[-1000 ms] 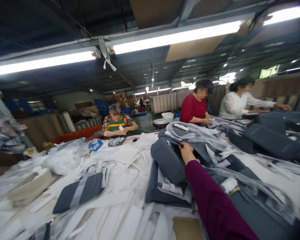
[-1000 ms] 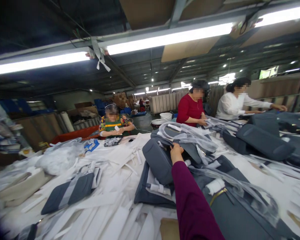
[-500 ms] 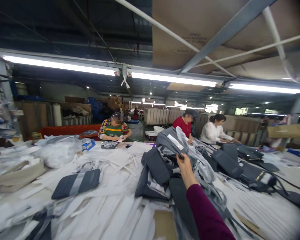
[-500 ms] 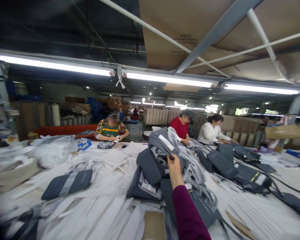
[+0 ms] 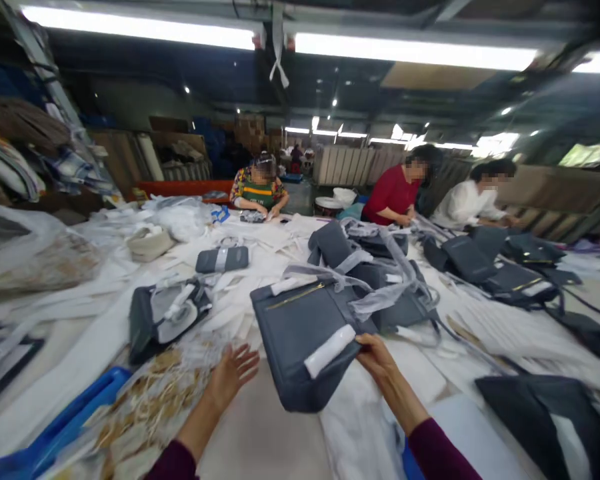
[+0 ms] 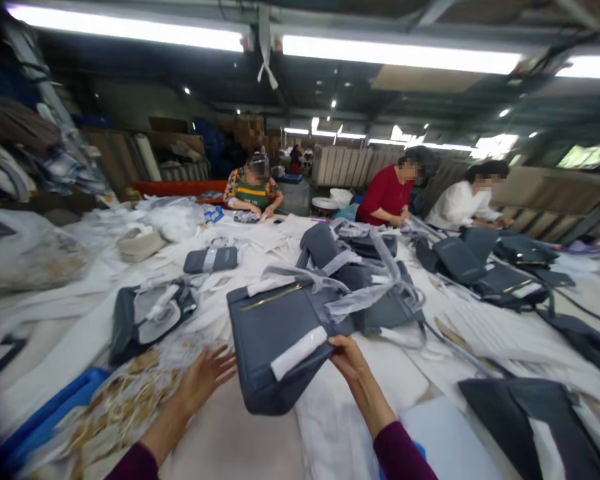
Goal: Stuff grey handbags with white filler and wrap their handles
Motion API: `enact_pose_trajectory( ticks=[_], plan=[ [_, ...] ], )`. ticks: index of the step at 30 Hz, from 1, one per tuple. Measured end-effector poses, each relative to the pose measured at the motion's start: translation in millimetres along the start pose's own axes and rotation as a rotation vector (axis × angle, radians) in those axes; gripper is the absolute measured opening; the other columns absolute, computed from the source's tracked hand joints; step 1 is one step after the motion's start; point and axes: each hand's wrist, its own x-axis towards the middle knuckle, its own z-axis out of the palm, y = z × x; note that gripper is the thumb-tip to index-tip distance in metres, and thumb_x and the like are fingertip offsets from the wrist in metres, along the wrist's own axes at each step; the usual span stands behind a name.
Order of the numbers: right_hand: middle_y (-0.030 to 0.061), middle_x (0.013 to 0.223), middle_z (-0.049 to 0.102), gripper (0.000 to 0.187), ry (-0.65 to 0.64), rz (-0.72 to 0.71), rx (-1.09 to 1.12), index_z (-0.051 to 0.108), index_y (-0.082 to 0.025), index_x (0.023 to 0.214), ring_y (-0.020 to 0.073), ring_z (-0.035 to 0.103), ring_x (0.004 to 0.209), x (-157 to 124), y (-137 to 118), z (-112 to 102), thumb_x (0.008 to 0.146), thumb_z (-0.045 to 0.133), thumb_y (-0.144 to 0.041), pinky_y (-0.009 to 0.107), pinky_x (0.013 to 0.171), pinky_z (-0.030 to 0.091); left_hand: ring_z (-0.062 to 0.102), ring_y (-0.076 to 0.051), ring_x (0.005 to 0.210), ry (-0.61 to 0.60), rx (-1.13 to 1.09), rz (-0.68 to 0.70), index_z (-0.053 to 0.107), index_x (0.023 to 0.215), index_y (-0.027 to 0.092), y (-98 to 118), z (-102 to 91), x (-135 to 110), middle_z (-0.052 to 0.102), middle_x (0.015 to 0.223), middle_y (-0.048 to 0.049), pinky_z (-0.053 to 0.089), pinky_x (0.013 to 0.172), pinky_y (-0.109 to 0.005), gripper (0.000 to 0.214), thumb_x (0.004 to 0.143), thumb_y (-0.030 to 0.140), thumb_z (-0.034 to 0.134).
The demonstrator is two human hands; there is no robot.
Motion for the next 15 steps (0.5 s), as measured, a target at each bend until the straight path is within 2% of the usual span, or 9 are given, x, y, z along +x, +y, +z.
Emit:
enact_pose_trajectory(
  ticks=[3,6,8,10,13,15],
  plan=[
    [-0.0012,0.062,0.06,0.018,-0.081,0.238,-0.015,0.057,-0.019,0.06,0.0154,0.057,0.059,-49,57,-13,0.045,0.063,-0.01,0.028,0.058,0.049,0.066,-0.029,0.093,-0.009,-0.154,-0.14,0.061,0.112,0.013,-6,-20.5,-46,0.071,0.092,-0.0115,0.049,0.087,-0.047,0.05,0.083,0.053,0.053],
    [-0.0027,0.065,0.062,0.028,-0.156,0.387,-0.057,0.06,-0.018,0.069,0.012,0.054,0.057,-75,91,-22,0.043,0.057,-0.009,0.024,0.055,0.045,0.067,-0.027,0.082,0.096,-0.123,-0.246,0.061,0.113,0.016,-35,-52.8,-96,0.071,0.087,-0.0077,0.051,0.081,-0.046,0.043,0.082,0.046,0.058],
    [-0.0039,0.063,0.061,0.032,-0.194,0.443,-0.1,0.061,-0.018,0.072,0.0106,0.051,0.054,-81,104,-25,0.042,0.055,-0.009,0.021,0.052,0.042,0.066,-0.025,0.08,0.139,-0.121,-0.224,0.062,0.112,0.018,-56,-71.6,-124,0.071,0.089,-0.0061,0.051,0.077,-0.043,0.039,0.08,0.04,0.062],
    [-0.0037,0.063,0.06,0.033,-0.228,0.474,-0.145,0.06,-0.017,0.073,0.011,0.051,0.055,-80,111,-24,0.042,0.054,-0.01,0.021,0.051,0.04,0.066,-0.023,0.081,0.18,-0.127,-0.135,0.064,0.109,0.018,-74,-83.8,-145,0.071,0.092,-0.0046,0.051,0.075,-0.036,0.037,0.076,0.033,0.066],
    [-0.0026,0.064,0.06,0.037,-0.285,0.499,-0.227,0.061,-0.016,0.077,0.0134,0.053,0.059,-77,118,-15,0.042,0.054,-0.01,0.022,0.053,0.041,0.066,-0.02,0.081,0.272,-0.072,-0.054,0.067,0.101,0.018,-100,-94.9,-169,0.071,0.092,-0.0027,0.05,0.072,-0.028,0.037,0.066,0.027,0.073],
    [-0.0025,0.064,0.06,0.039,-0.303,0.499,-0.293,0.062,-0.016,0.08,0.0143,0.053,0.06,-77,126,-8,0.042,0.055,-0.01,0.023,0.053,0.04,0.066,-0.02,0.079,0.282,0.022,-0.082,0.068,0.096,0.017,-118,-105.0,-179,0.072,0.088,-0.003,0.049,0.071,-0.028,0.036,0.064,0.03,0.074]
  ],
)
